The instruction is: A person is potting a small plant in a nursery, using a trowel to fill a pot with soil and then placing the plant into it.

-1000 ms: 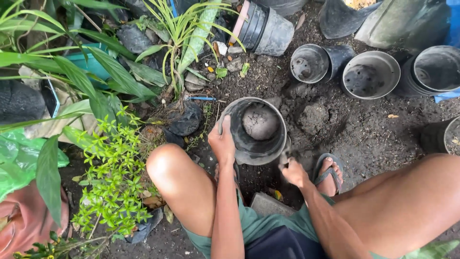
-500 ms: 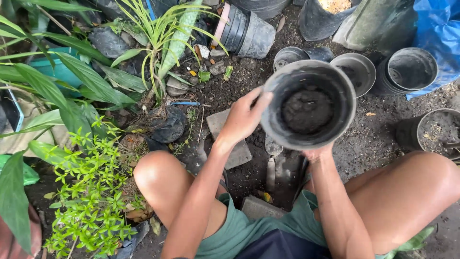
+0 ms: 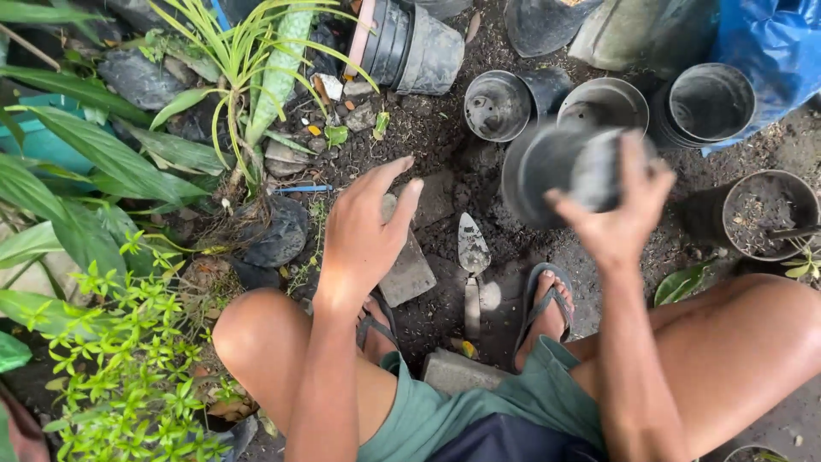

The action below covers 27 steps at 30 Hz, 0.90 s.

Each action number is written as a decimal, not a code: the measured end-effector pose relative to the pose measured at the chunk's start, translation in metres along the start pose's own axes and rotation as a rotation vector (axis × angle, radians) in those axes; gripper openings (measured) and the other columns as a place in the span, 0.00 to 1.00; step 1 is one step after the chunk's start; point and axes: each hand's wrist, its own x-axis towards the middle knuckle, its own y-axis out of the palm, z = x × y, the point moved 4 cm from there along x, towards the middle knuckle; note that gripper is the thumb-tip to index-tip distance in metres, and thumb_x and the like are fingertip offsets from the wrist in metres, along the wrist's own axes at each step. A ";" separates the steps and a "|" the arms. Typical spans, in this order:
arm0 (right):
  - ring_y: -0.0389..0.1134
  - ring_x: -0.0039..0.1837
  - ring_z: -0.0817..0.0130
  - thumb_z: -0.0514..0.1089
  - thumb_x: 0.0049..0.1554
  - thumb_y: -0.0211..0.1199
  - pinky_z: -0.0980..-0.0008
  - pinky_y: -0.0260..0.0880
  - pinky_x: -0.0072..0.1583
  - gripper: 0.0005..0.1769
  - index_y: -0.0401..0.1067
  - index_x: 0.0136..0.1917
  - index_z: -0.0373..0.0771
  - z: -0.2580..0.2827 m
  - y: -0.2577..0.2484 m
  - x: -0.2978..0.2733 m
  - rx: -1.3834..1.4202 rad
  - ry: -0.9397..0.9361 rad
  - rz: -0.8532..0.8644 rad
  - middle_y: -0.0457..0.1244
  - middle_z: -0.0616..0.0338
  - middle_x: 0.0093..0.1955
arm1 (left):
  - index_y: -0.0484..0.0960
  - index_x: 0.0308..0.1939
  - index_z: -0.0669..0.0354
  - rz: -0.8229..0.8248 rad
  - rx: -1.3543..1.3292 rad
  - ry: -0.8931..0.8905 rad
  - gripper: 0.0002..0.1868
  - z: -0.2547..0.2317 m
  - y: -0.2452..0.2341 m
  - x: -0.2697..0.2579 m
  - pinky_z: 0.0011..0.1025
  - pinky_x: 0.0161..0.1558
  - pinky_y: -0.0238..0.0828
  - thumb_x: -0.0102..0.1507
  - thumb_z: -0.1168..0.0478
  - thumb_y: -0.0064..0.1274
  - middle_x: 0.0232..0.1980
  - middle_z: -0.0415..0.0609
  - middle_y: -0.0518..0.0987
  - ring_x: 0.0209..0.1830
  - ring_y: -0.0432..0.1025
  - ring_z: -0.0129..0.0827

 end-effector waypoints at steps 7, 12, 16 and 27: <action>0.54 0.69 0.36 0.53 0.47 0.83 0.39 0.60 0.70 0.58 0.56 0.81 0.35 -0.001 -0.011 0.023 -0.095 0.152 -0.062 0.47 0.38 0.67 | 0.82 0.57 0.59 0.006 0.045 0.007 0.19 0.005 0.007 0.004 0.36 0.49 0.74 0.66 0.54 0.50 0.55 0.49 0.85 0.48 0.80 0.45; 0.56 0.72 0.28 0.34 0.57 0.84 0.28 0.66 0.72 0.59 0.45 0.86 0.45 0.024 -0.073 0.078 0.031 -0.010 0.052 0.46 0.35 0.68 | 0.81 0.59 0.59 0.043 0.134 -0.003 0.21 0.009 0.013 0.004 0.40 0.54 0.71 0.67 0.52 0.49 0.56 0.50 0.84 0.52 0.78 0.47; 0.58 0.74 0.47 0.36 0.59 0.63 0.50 0.61 0.77 0.42 0.56 0.83 0.33 0.005 -0.090 0.101 0.331 0.216 0.147 0.54 0.43 0.74 | 0.81 0.58 0.60 0.048 0.119 -0.027 0.21 0.008 0.014 -0.005 0.39 0.51 0.73 0.67 0.52 0.49 0.56 0.51 0.84 0.50 0.79 0.46; 0.71 0.63 0.53 0.68 0.56 0.55 0.55 0.75 0.61 0.41 0.68 0.72 0.38 -0.008 0.011 0.102 0.794 0.851 0.344 0.66 0.44 0.65 | 0.73 0.66 0.71 0.313 -0.497 -0.161 0.39 -0.003 0.069 -0.016 0.54 0.66 0.64 0.69 0.36 0.44 0.60 0.69 0.79 0.63 0.73 0.55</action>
